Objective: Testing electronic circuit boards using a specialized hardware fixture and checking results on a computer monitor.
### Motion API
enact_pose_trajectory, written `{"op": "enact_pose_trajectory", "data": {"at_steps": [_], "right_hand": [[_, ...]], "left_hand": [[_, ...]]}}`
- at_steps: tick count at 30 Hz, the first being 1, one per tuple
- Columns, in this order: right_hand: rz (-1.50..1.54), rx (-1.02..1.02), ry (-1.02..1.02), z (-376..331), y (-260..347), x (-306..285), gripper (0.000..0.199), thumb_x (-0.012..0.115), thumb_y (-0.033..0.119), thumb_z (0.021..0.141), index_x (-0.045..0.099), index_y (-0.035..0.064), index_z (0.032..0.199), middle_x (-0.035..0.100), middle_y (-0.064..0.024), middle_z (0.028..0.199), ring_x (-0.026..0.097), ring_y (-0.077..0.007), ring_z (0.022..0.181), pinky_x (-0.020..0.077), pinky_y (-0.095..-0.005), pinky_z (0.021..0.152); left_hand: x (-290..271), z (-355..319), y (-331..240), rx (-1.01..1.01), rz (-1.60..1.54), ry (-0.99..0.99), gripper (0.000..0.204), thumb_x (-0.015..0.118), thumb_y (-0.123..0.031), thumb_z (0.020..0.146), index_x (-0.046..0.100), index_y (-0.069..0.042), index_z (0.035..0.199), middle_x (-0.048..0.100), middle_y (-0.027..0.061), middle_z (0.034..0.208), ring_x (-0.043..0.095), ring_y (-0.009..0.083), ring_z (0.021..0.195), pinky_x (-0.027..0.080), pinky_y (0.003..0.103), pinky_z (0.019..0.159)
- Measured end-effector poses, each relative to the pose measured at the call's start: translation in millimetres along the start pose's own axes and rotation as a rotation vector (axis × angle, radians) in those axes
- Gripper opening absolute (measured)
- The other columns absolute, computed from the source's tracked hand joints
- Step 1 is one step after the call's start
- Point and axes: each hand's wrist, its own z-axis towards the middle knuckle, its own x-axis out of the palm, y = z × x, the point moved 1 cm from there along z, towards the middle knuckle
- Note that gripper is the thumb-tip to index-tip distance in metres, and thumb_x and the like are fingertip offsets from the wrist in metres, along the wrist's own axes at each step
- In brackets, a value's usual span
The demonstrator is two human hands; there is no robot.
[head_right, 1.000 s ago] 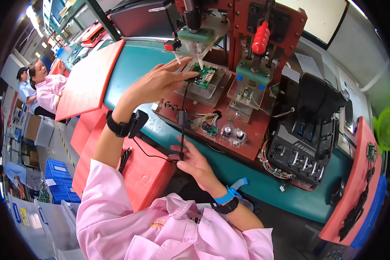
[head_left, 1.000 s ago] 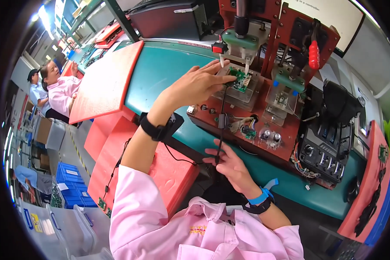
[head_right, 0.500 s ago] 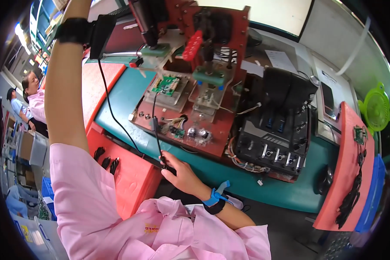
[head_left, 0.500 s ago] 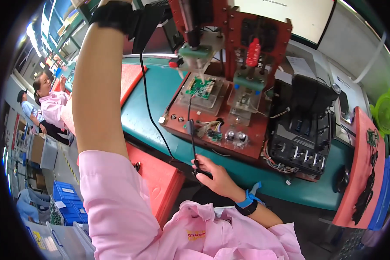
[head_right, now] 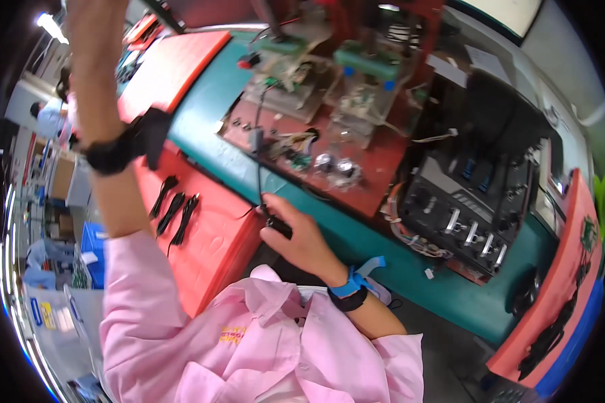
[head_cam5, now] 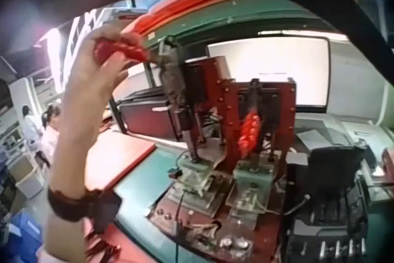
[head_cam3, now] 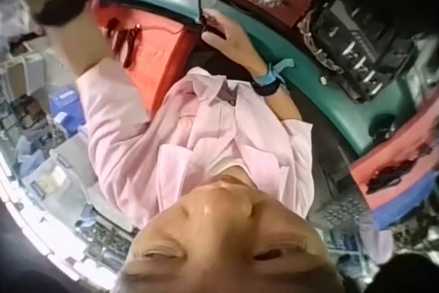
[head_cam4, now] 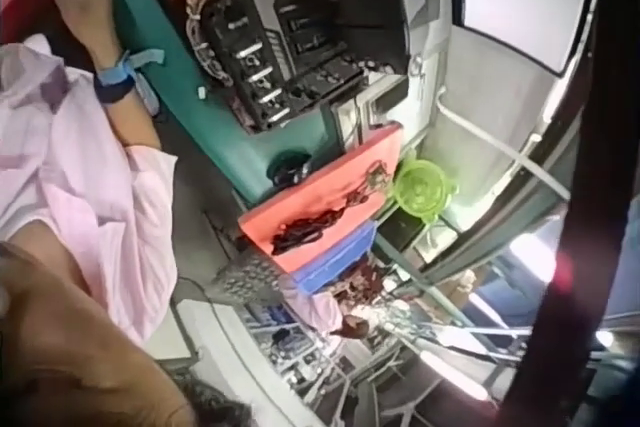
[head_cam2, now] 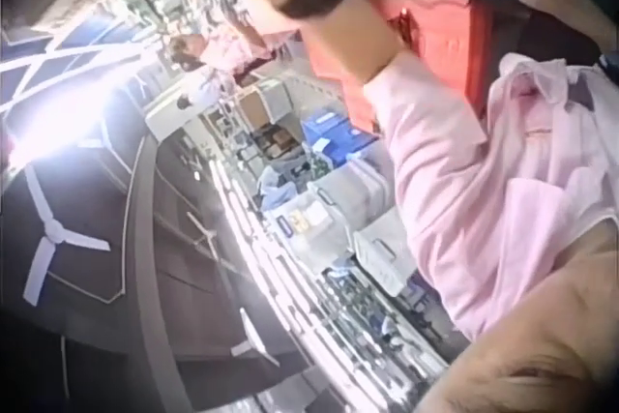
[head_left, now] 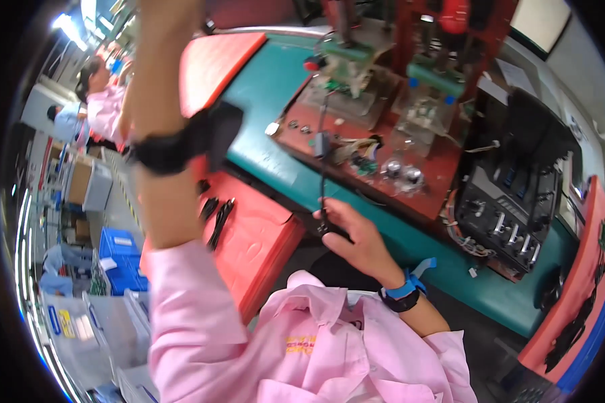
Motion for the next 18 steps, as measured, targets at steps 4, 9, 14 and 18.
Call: {"op": "enact_pose_trajectory", "data": {"at_steps": [4,9,14,18], "right_hand": [[0.172,0.013,0.025,-12,12,16,0.058,0.058,0.01,0.077,0.033,0.0028,0.128,0.05,-0.0116,0.115,0.046,-0.0197,0.111,0.0311,-0.0318,0.097],[0.282,0.094,0.013,-17,18,29,0.066,0.061,0.016,0.075,0.029,0.0055,0.132,0.048,-0.0124,0.117,0.045,-0.0201,0.112,0.0294,-0.0323,0.098],[0.259,0.096,-0.036,-18,12,23,0.068,0.059,0.017,0.076,0.025,0.0074,0.134,0.05,-0.0114,0.111,0.047,-0.0197,0.109,0.0318,-0.0309,0.095],[0.243,0.101,-0.041,-18,6,34,0.064,0.057,0.018,0.078,0.026,0.0078,0.133,0.053,-0.0076,0.101,0.051,-0.0177,0.101,0.0368,-0.03,0.088]], "left_hand": [[12,-4,3,0.265,-0.207,-0.17,0.013,0.049,-0.011,0.085,0.045,-0.006,0.096,0.048,-0.0001,0.084,0.046,0.0074,0.072,0.039,0.021,0.065],[1,-34,-5,0.18,-0.308,-0.068,0.021,0.049,-0.012,0.085,0.043,-0.004,0.104,0.05,0.004,0.09,0.049,0.0104,0.078,0.042,0.026,0.066],[-9,-104,-33,-0.238,-0.324,-0.123,0.016,0.053,-0.011,0.082,0.059,0.0,0.094,0.06,0.0067,0.087,0.058,0.0136,0.078,0.044,0.025,0.066],[-57,-279,-81,-0.796,-0.443,0.268,0.039,0.036,-0.024,0.091,0.06,0.002,0.074,0.059,0.0089,0.064,0.056,0.013,0.054,0.044,0.025,0.054]]}}
